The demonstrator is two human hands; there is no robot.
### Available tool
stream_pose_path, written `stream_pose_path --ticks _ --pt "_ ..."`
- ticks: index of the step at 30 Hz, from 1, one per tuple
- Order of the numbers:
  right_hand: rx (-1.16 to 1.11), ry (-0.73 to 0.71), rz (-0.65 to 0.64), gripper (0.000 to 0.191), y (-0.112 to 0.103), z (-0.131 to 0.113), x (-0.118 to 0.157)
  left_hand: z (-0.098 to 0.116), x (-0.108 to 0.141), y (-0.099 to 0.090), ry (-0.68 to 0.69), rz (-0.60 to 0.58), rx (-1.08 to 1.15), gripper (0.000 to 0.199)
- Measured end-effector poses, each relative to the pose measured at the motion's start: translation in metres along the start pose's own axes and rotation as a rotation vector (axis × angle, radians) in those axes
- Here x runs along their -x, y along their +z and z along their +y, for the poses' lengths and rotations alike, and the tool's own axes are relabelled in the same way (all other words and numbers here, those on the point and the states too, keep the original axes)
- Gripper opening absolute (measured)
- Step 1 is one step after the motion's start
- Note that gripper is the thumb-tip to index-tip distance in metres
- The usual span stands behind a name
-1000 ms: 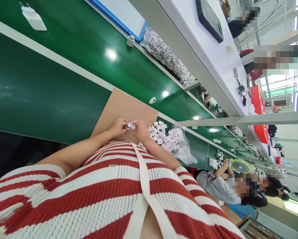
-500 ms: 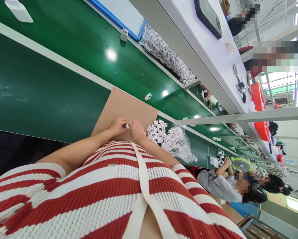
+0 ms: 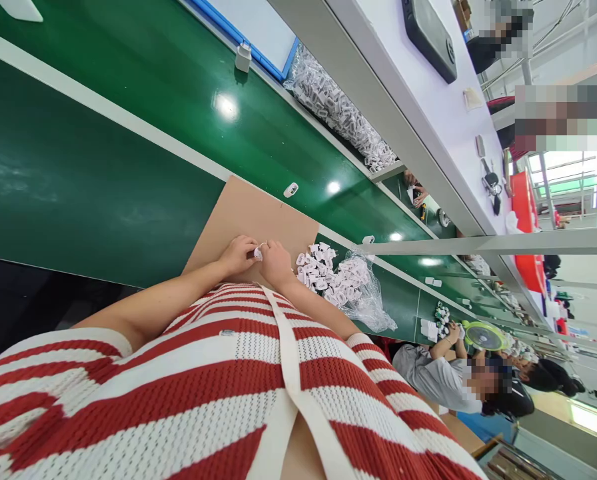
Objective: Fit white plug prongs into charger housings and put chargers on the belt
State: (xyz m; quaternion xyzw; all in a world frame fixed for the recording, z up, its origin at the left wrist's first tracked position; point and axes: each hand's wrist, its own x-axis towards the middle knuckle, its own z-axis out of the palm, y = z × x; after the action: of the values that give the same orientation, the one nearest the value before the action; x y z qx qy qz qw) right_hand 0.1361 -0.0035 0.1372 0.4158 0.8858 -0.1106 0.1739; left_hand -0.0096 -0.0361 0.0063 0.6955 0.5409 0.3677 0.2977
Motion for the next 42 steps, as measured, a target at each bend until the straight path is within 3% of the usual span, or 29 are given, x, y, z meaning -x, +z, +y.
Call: stream_pose_path --ticks 14,28,37,42 --pt "0.022 -0.065 -0.044 0.026 0.008 0.005 -0.008 -0.001 0.001 0.001 0.015 0.018 -0.009 0.013" --pt "-0.136 0.016 0.051 0.022 0.022 0.018 -0.004 -0.003 -0.001 0.003 0.024 0.028 0.005 0.019" --pt "-0.025 -0.002 -0.038 0.03 0.023 0.019 -0.004 -0.005 -0.004 0.002 -0.006 -0.004 0.003 0.02" --pt "-0.019 0.064 0.03 0.028 0.018 0.015 0.002 -0.005 -0.004 0.001 -0.01 -0.014 0.003 0.021"
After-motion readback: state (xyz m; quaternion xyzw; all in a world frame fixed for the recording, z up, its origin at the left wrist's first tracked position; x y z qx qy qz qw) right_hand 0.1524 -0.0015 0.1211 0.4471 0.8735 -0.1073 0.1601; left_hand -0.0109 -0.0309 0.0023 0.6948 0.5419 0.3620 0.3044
